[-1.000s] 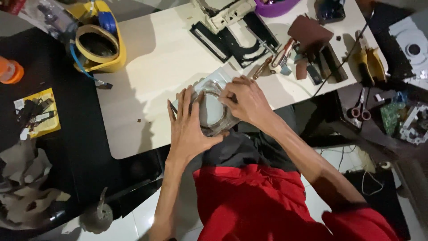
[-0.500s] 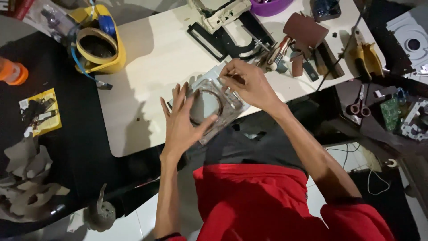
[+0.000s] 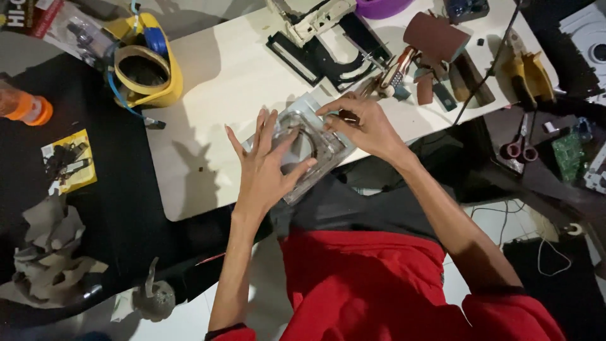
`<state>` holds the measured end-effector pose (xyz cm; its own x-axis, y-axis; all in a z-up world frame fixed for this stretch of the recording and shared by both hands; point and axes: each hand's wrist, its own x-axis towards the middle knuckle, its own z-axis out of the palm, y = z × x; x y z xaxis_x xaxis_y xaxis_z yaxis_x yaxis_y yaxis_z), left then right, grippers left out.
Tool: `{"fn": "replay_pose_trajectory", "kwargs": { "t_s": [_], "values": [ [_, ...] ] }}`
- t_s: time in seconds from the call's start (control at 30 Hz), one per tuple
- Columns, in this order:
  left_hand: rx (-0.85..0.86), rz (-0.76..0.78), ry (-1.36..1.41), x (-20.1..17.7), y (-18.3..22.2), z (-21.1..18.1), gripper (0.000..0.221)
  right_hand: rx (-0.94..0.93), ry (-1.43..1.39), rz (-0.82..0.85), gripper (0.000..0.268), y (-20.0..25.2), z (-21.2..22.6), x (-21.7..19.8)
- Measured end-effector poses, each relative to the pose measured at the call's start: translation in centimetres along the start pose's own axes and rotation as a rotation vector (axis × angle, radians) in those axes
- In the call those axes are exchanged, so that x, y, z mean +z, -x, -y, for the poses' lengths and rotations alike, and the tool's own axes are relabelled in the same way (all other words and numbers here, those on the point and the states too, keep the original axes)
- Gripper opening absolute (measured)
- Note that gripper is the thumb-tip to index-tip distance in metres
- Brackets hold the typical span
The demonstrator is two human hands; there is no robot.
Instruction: Sanding the edges and surfaces of a plastic component to smooth it out using a piece of sandpaper.
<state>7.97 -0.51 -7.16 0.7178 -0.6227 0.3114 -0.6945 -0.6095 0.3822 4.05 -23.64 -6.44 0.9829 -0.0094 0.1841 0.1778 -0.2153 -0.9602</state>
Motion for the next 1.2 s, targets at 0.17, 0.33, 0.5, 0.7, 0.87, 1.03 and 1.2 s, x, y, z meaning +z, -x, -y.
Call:
{"fn": "replay_pose_trajectory", "kwargs": {
  "t_s": [0.17,0.33,0.5,0.7,0.87,1.03,1.2],
  "values": [
    [0.078,0.044,0.012,0.1,0.3,-0.6,0.068,0.017,0.018,-0.044,0.024,-0.6,-0.9,0.2],
    [0.069,0.114,0.078,-1.5,-0.1,-0.7,0.067,0.023,0.045,-0.067,0.03,-1.3,-1.5,0.0],
    [-0.132,0.135,0.174,-3.9,1.8,1.1,0.092,-0.036,0.168,0.047,0.022,-1.5,1.6,0.6],
    [-0.293,0.119,0.382,-2.8,4.1,1.9,0.12,-0.096,0.322,0.135,0.022,-1.7,0.2,1.3],
    [-0.288,0.125,0.466,-3.2,3.9,0.8,0.143,-0.057,0.414,0.08,0.019,-1.5,-0.9,1.8],
    [-0.285,0.122,0.443,-2.8,4.1,1.1,0.153,-0.034,0.43,0.1,0.015,-0.8,-0.9,2.1],
    [-0.267,0.134,0.429,-3.0,3.7,1.4,0.152,-0.06,0.469,0.073,0.014,-0.8,-2.1,2.6]
  ]
}}
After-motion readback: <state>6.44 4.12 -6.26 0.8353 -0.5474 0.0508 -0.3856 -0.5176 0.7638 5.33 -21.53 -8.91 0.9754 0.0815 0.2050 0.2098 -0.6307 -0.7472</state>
